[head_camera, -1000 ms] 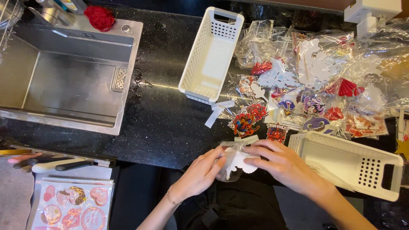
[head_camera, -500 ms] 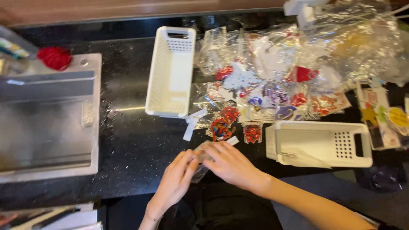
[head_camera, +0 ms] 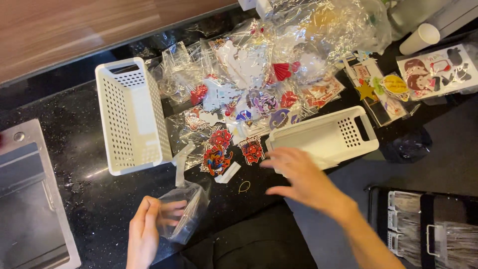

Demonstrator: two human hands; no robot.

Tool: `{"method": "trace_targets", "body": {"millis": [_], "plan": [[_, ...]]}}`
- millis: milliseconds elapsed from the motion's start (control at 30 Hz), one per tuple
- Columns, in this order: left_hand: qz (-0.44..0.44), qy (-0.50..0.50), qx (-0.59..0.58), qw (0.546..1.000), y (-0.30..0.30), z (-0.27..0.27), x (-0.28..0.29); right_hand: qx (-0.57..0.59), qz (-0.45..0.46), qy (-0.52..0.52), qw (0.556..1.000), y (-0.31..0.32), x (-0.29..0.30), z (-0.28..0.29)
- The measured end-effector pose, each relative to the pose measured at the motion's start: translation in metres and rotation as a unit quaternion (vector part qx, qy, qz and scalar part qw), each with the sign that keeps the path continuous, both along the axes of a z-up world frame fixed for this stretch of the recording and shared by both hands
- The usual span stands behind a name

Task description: Sorting and organizing various cake toppers and decorations into plastic bins on a counter.

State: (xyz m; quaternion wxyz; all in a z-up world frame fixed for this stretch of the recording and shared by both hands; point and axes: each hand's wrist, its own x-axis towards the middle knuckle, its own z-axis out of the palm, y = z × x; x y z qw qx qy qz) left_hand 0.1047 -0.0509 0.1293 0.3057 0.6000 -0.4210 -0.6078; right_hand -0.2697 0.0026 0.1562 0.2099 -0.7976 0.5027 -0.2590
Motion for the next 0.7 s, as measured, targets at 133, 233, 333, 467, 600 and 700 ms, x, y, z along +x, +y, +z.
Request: {"method": "trace_targets", "body": {"millis": [133,233,333,467,600,700], "plan": [[-0.011,0.028,0.100,0.994,-0.017,-0.026,0.014,0.188,-0.167,0.257,0.933,0.028,-0.103,-0.042],[0.009,0.012,0.147,0.989,-0.027,-0.050,0.028,0.230,-0.239,0.116,0.936,0.022,-0.129,-0.013],[0.048,-0.017,0.154,0.987,-0.033,-0.064,0.037,0.201,-0.333,0.006,0.921,0.010,-0.141,0.016],[0.114,-0.035,0.092,0.989,-0.028,-0.073,0.039,0.151,-0.419,-0.202,0.872,-0.004,-0.156,0.011],[0.142,-0.031,0.069,0.987,-0.023,-0.055,0.012,0.160,-0.383,-0.302,0.858,-0.014,-0.153,0.002],[0.116,-0.185,0.044,0.975,-0.014,-0.063,0.000,0.186,-0.399,-0.303,0.846,-0.024,-0.139,-0.005]]}}
